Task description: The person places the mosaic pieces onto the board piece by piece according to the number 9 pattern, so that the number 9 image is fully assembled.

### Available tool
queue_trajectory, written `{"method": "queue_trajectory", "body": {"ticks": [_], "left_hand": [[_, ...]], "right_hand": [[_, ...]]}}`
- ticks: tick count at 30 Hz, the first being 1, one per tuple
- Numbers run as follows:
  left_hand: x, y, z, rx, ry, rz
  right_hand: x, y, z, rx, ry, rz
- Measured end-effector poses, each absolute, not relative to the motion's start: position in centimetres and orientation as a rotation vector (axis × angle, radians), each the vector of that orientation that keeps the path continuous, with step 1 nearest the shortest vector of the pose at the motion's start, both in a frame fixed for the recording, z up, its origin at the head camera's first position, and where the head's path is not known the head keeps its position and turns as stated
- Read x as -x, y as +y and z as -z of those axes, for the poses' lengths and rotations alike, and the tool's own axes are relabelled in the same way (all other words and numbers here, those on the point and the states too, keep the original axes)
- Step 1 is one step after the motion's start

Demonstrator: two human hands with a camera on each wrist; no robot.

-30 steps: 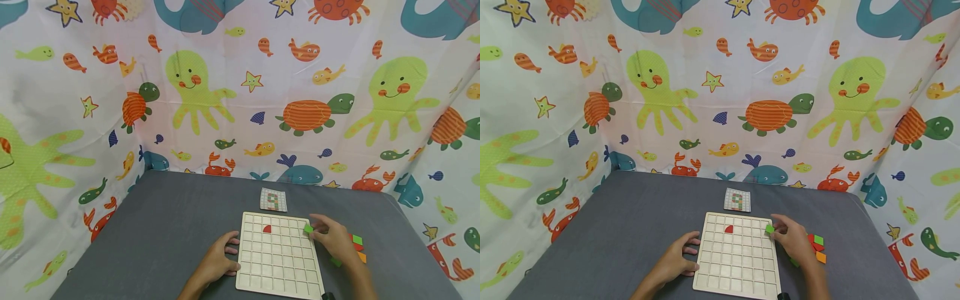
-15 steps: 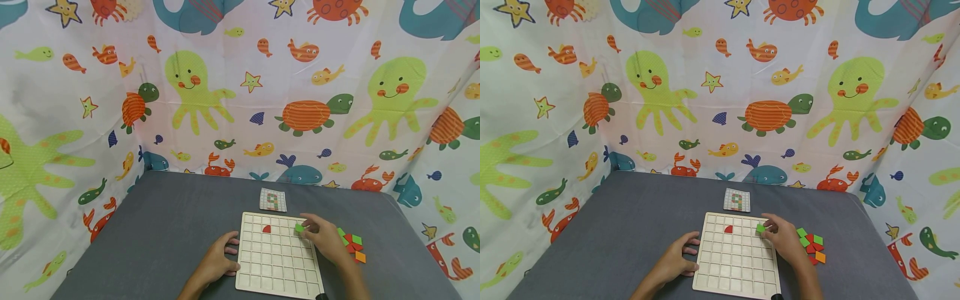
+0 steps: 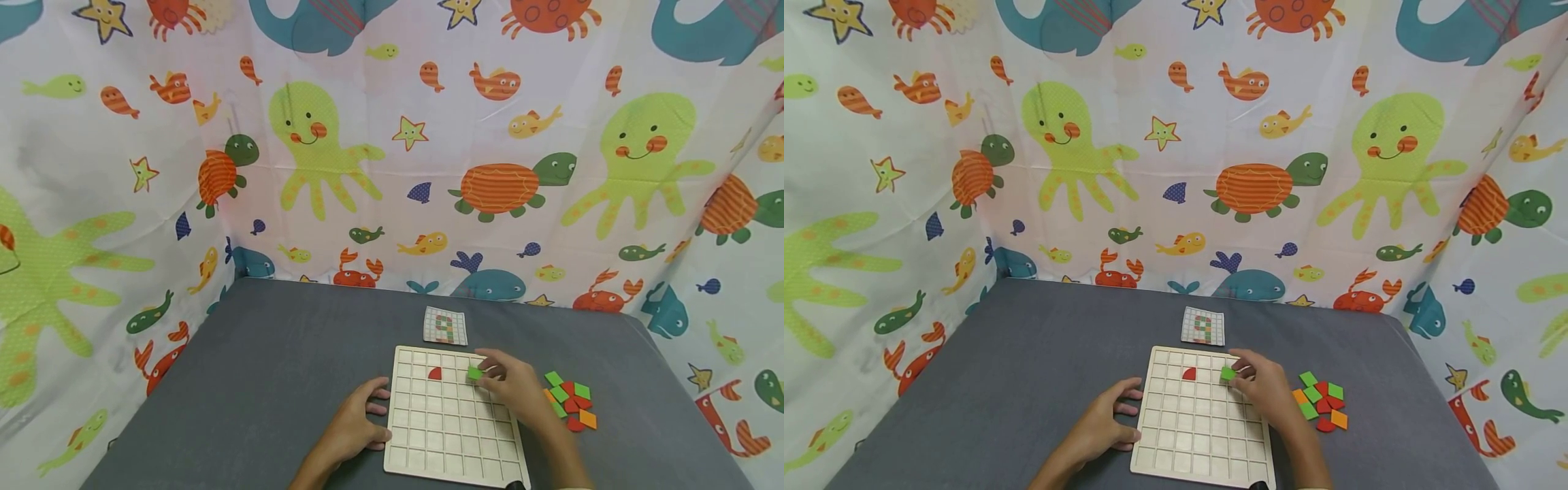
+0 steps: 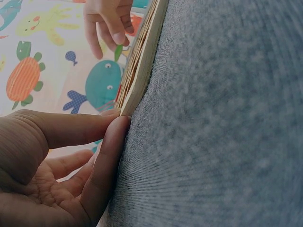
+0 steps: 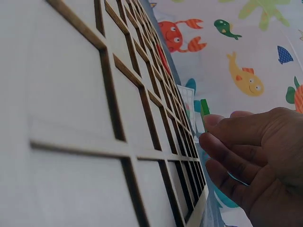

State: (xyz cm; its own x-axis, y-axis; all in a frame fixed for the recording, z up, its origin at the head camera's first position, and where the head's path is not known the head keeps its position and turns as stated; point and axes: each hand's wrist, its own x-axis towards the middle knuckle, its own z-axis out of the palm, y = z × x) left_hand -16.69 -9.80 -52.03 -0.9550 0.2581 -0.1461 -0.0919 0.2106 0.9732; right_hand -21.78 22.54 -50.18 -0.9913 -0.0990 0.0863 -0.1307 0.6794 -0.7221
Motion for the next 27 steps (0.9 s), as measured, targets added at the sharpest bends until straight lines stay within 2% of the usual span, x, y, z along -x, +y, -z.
{"method": "queue_trajectory", "body": {"ticks": [27], "left_hand": [[16.8,-9.8,52.1,-0.133,2.191,-1.806]], "right_hand": [[21.8,19.8,50.9,-0.236,-2.875,-1.313]]}}
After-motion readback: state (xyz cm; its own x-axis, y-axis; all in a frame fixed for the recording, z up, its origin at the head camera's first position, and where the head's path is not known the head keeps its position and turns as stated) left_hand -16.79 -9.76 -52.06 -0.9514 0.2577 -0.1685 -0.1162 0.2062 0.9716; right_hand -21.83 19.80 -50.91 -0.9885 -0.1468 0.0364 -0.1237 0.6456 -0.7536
